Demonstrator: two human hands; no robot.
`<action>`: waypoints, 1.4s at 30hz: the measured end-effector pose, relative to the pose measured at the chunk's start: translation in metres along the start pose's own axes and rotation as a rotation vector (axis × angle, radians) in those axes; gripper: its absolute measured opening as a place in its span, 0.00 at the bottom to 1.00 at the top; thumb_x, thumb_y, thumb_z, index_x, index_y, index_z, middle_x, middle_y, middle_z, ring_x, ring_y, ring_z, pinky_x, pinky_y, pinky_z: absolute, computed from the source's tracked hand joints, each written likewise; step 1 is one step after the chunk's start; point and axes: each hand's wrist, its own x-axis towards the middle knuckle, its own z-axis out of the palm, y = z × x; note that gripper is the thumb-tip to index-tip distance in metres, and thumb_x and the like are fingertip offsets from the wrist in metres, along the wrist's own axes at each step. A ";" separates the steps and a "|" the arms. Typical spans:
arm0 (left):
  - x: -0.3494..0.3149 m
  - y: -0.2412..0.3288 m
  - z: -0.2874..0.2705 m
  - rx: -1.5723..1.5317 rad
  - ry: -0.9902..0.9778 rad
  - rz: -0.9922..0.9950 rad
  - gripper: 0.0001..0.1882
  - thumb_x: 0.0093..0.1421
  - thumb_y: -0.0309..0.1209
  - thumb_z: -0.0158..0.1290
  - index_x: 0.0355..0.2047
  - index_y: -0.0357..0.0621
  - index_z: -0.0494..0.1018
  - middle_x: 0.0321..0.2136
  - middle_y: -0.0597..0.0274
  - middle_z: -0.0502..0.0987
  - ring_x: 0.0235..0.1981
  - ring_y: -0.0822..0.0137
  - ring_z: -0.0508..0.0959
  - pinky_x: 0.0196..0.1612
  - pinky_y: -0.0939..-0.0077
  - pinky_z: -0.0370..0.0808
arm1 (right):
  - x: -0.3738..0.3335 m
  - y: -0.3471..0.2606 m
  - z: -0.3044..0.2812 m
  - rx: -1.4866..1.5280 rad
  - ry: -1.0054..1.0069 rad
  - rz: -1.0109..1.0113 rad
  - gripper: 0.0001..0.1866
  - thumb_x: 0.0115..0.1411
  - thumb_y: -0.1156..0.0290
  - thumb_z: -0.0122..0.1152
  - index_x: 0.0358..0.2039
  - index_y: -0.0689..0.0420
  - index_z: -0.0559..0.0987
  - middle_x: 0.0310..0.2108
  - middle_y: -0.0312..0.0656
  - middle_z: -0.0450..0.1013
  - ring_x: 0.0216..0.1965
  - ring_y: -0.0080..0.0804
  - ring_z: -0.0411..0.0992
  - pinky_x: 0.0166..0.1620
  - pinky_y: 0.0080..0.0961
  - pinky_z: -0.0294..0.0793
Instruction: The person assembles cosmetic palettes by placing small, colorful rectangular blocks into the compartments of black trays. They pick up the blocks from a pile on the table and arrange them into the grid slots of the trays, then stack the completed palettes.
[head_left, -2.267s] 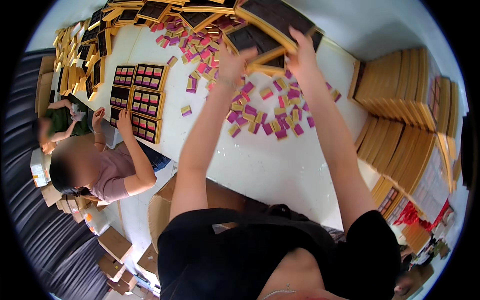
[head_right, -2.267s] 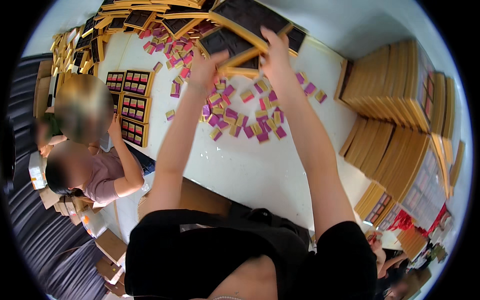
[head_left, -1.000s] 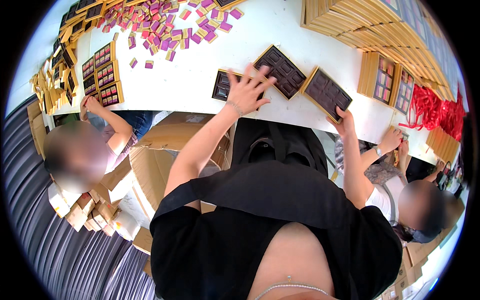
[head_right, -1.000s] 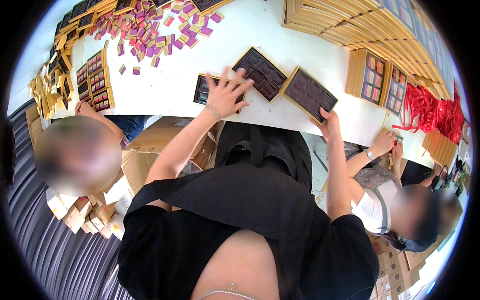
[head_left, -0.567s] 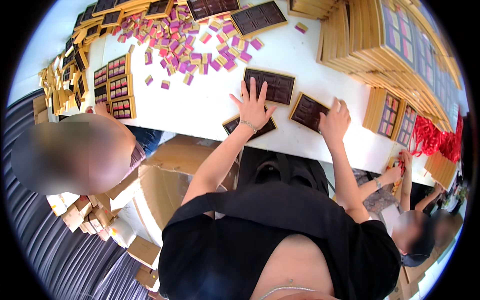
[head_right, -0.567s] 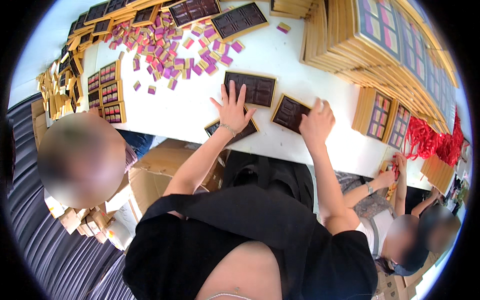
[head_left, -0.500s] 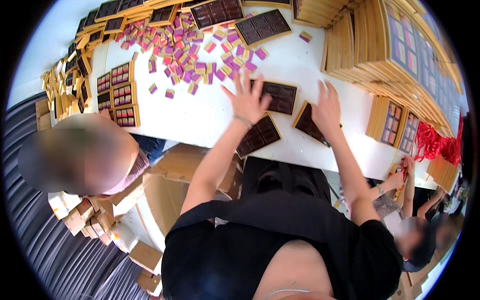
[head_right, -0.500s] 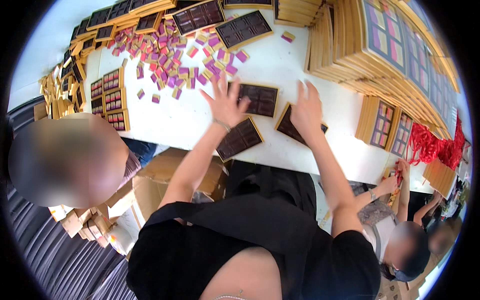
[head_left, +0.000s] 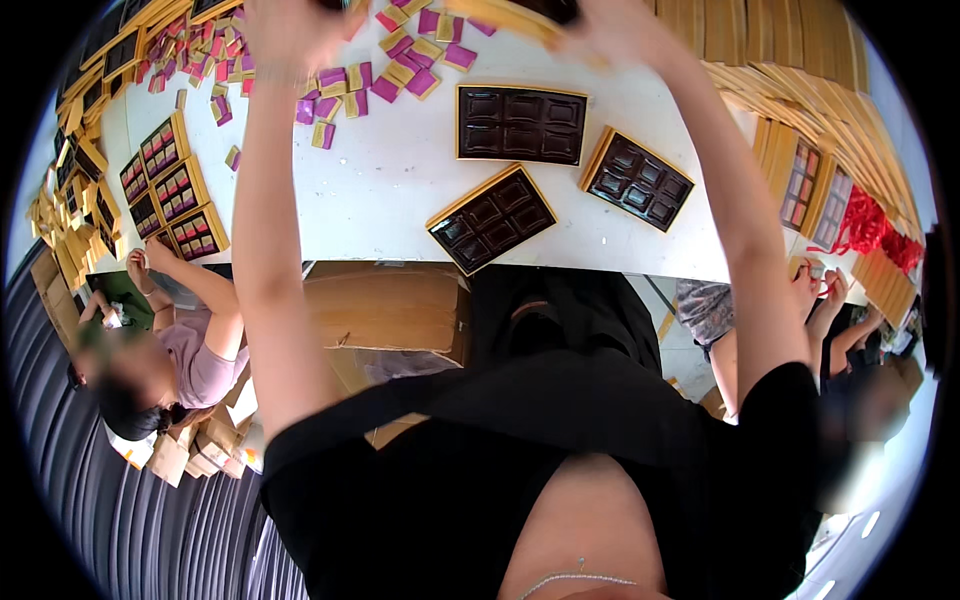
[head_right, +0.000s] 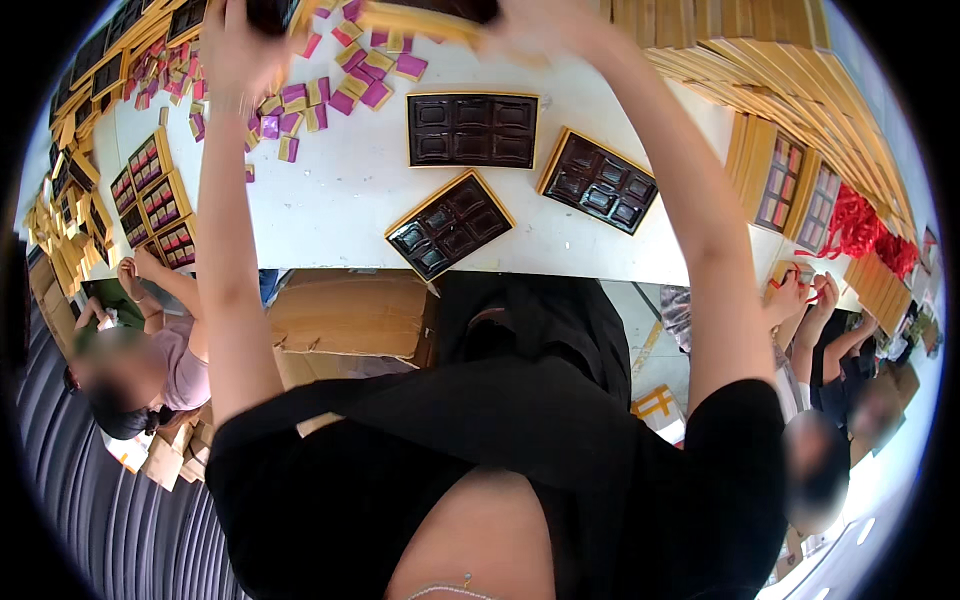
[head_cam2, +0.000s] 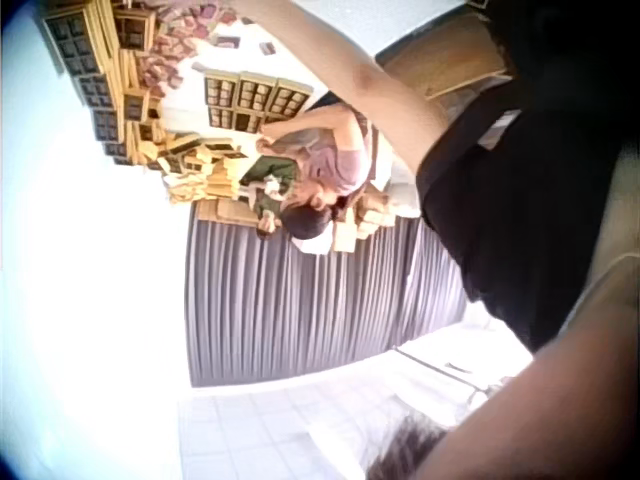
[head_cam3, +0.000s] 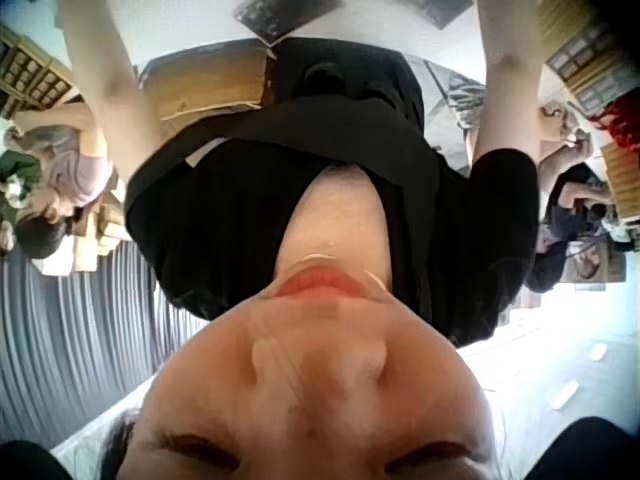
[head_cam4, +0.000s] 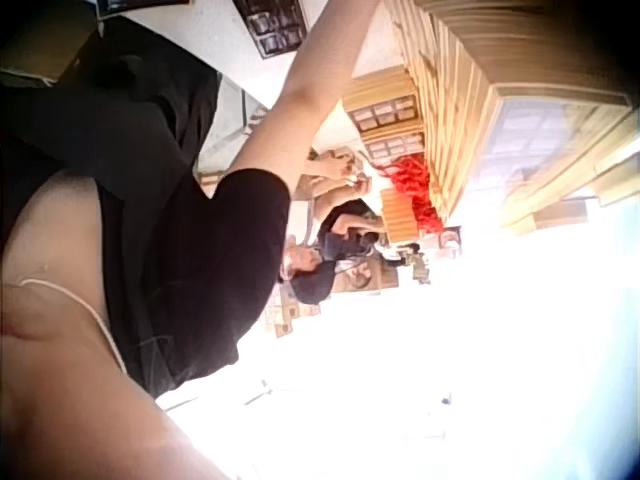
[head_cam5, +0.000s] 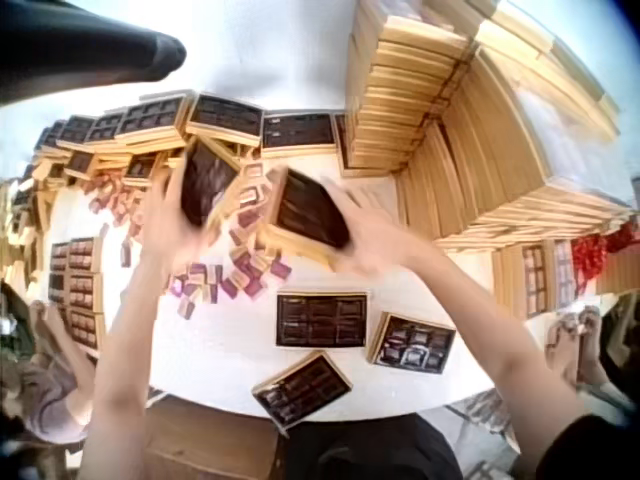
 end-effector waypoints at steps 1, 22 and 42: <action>-0.049 0.033 -0.001 -0.137 -0.131 -0.013 0.49 0.45 0.43 0.66 0.65 0.44 0.56 0.62 0.44 0.61 0.64 0.47 0.61 0.64 0.48 0.58 | -0.053 0.010 0.003 0.080 0.023 -0.065 0.60 0.36 0.68 0.73 0.71 0.50 0.51 0.67 0.53 0.54 0.69 0.51 0.49 0.66 0.48 0.54; -0.261 0.171 0.129 0.082 -0.735 0.326 0.50 0.44 0.50 0.66 0.67 0.76 0.54 0.71 0.74 0.45 0.72 0.56 0.42 0.61 0.18 0.43 | -0.310 -0.004 0.077 -0.328 -0.190 0.140 0.56 0.31 0.71 0.67 0.67 0.55 0.57 0.64 0.48 0.55 0.66 0.49 0.51 0.66 0.61 0.41; -0.233 0.124 0.158 0.142 -0.127 -0.149 0.37 0.55 0.57 0.54 0.64 0.64 0.64 0.68 0.56 0.55 0.68 0.41 0.50 0.57 0.20 0.43 | -0.180 0.039 0.093 -0.530 -0.108 -0.018 0.35 0.58 0.43 0.57 0.66 0.28 0.62 0.70 0.23 0.51 0.72 0.45 0.43 0.58 0.84 0.36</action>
